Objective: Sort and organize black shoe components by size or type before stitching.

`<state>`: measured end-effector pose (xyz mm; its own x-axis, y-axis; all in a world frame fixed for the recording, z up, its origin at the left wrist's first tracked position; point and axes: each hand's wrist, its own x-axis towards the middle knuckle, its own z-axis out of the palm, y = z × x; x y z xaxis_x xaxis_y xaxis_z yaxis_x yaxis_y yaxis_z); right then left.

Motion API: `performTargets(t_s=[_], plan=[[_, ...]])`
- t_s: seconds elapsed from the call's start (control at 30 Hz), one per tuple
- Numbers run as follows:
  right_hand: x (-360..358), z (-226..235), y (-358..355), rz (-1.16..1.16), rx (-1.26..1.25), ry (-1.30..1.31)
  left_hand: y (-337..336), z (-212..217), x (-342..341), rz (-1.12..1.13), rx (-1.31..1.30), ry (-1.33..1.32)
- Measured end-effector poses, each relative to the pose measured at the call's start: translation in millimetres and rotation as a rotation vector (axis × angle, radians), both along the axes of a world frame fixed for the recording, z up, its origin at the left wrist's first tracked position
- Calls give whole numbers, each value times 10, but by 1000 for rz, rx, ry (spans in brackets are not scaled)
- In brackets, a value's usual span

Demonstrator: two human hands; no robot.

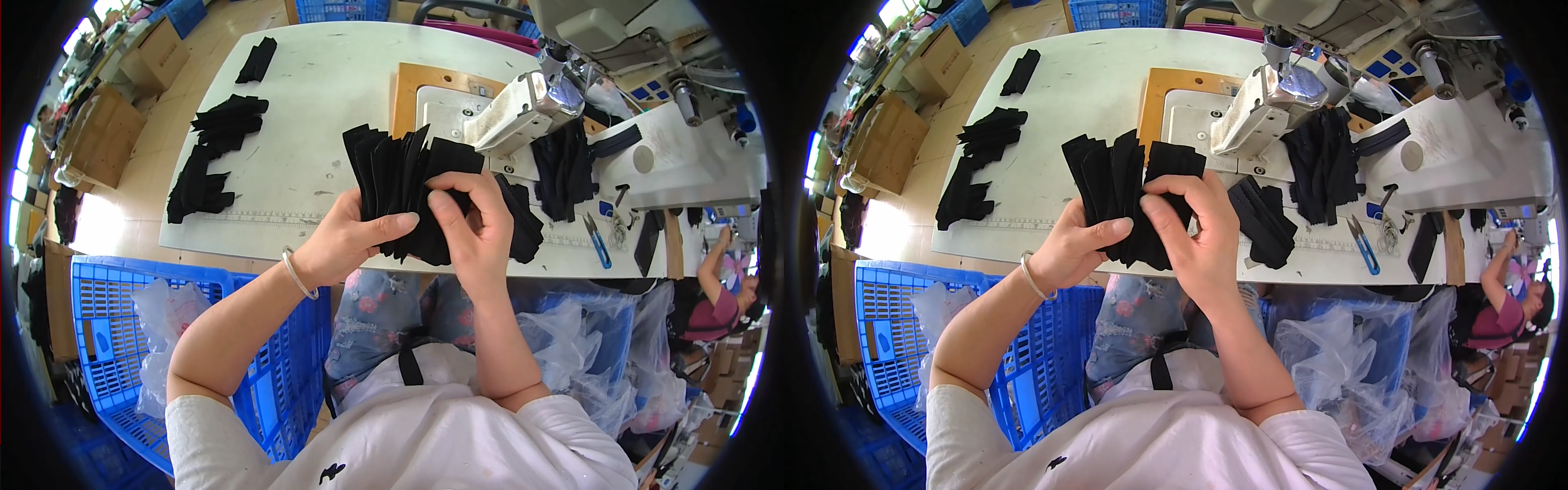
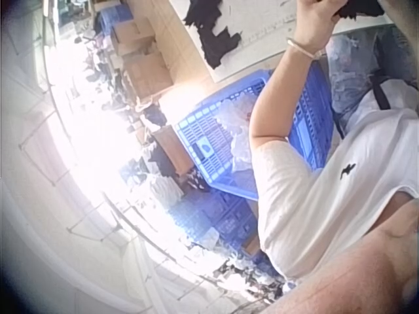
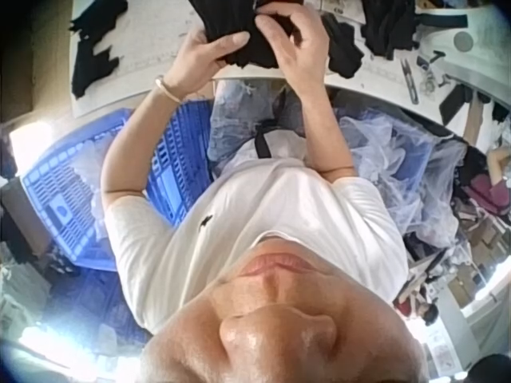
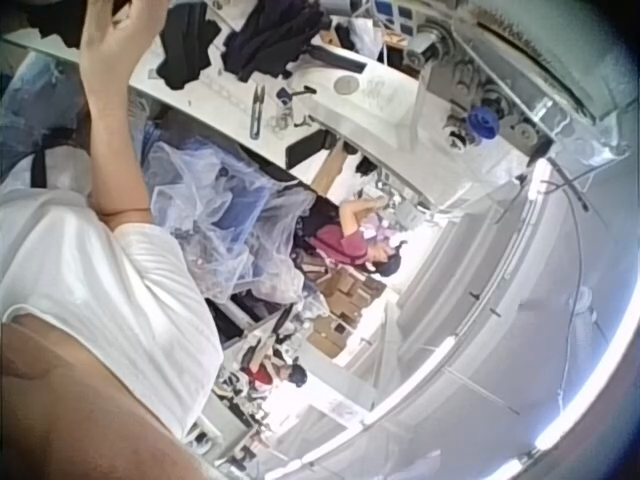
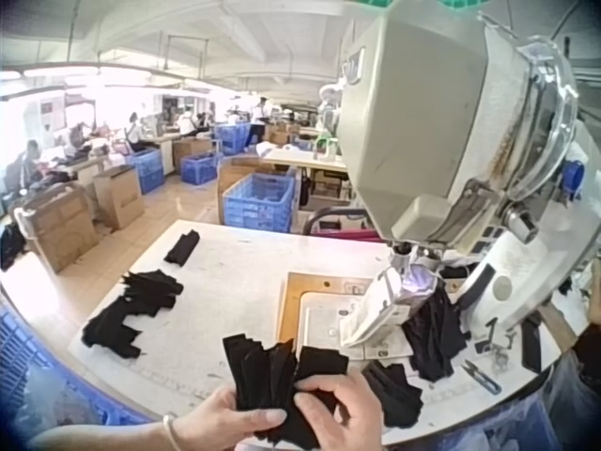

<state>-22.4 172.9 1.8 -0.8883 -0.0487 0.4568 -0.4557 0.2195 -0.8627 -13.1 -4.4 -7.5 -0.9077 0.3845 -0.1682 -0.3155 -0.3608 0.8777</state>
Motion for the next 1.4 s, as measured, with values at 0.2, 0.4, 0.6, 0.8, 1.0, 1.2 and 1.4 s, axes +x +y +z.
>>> performTargets(t_s=[0.2, 0.4, 0.6, 0.8, 1.0, 1.2, 1.4], plan=[[-27, -36, -15, 36, -22, -66, -7, -62, -4, -2, -46, 38], [-11, -29, -23, 103, -117, -164, -37, -64, -14, -23, -79, 54], [-22, -52, 14, 107, -43, -163, 12, 55, 6, -30, -89, 118], [0, -13, -1, 105, -153, -182, 43, 95, 28, 44, 170, -84], [19, 59, -78, -21, -92, 0, 8, 73, 8, -4, 169, -48], [-25, -7, -42, 54, -67, -65, 48, -27, 10, 48, -11, 93], [-11, 32, -46, 61, -119, -190, 39, 89, -1, 11, 34, -23]])
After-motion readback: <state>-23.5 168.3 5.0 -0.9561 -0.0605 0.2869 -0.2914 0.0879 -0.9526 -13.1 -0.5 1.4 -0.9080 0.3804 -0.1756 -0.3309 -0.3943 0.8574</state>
